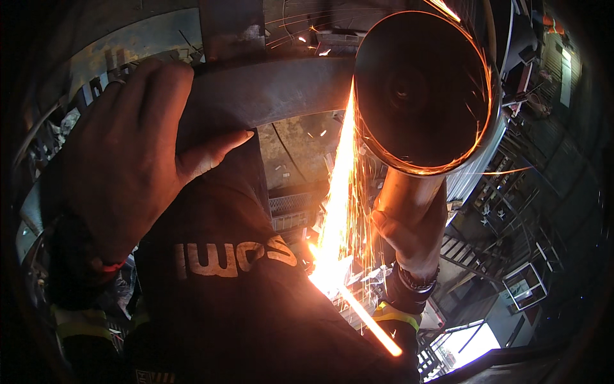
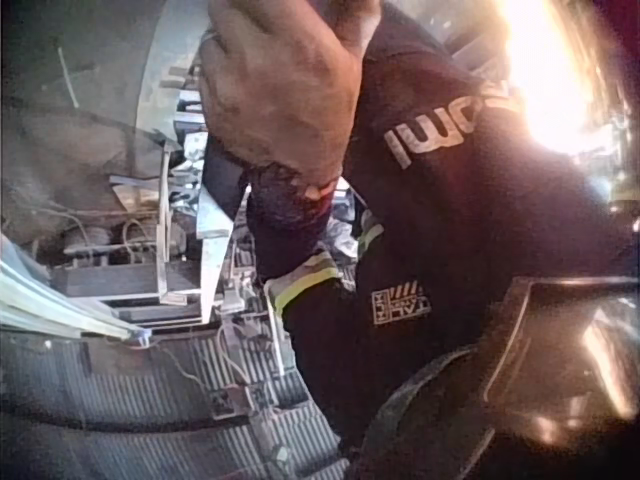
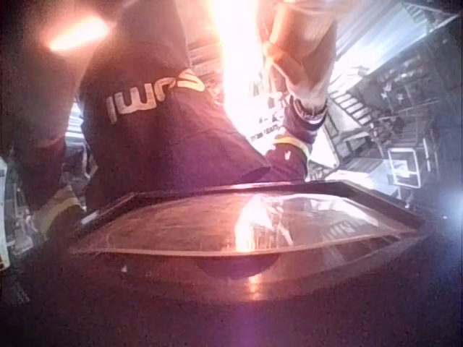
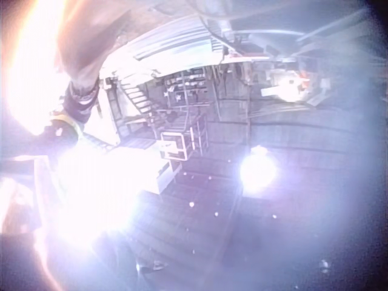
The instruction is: The person uses an angle grinder to cut a metal bar, creating sparks. They measure the bar with a tape measure and mark it with a square and a marker before making additional cuts.
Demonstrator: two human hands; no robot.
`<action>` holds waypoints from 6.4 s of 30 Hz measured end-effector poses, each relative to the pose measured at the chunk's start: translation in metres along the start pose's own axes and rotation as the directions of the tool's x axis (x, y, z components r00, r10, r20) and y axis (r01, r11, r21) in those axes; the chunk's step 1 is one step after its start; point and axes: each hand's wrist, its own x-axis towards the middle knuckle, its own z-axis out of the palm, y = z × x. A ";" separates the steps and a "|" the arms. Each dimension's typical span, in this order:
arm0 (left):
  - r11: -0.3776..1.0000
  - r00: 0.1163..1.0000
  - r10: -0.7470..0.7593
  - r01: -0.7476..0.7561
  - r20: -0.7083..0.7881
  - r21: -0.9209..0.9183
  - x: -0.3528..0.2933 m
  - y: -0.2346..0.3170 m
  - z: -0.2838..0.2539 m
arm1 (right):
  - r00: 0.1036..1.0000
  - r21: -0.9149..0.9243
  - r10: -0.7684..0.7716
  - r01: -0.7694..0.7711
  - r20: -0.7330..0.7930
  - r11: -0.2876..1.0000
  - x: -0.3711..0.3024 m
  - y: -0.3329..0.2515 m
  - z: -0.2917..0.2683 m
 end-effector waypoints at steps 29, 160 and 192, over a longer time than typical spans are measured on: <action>0.999 1.000 -0.023 0.024 -0.007 0.042 -0.004 0.001 0.010 | 1.000 -0.071 -0.004 0.005 0.015 0.997 -0.015 0.010 0.002; 0.999 0.999 -0.032 0.031 0.018 0.042 -0.002 -0.001 0.015 | 0.994 -0.037 -0.081 0.084 0.075 0.996 -0.023 0.023 -0.001; 1.000 1.000 -0.018 0.018 -0.026 0.004 -0.003 0.000 0.013 | 0.997 0.038 0.019 -0.022 0.073 0.999 -0.029 0.025 0.004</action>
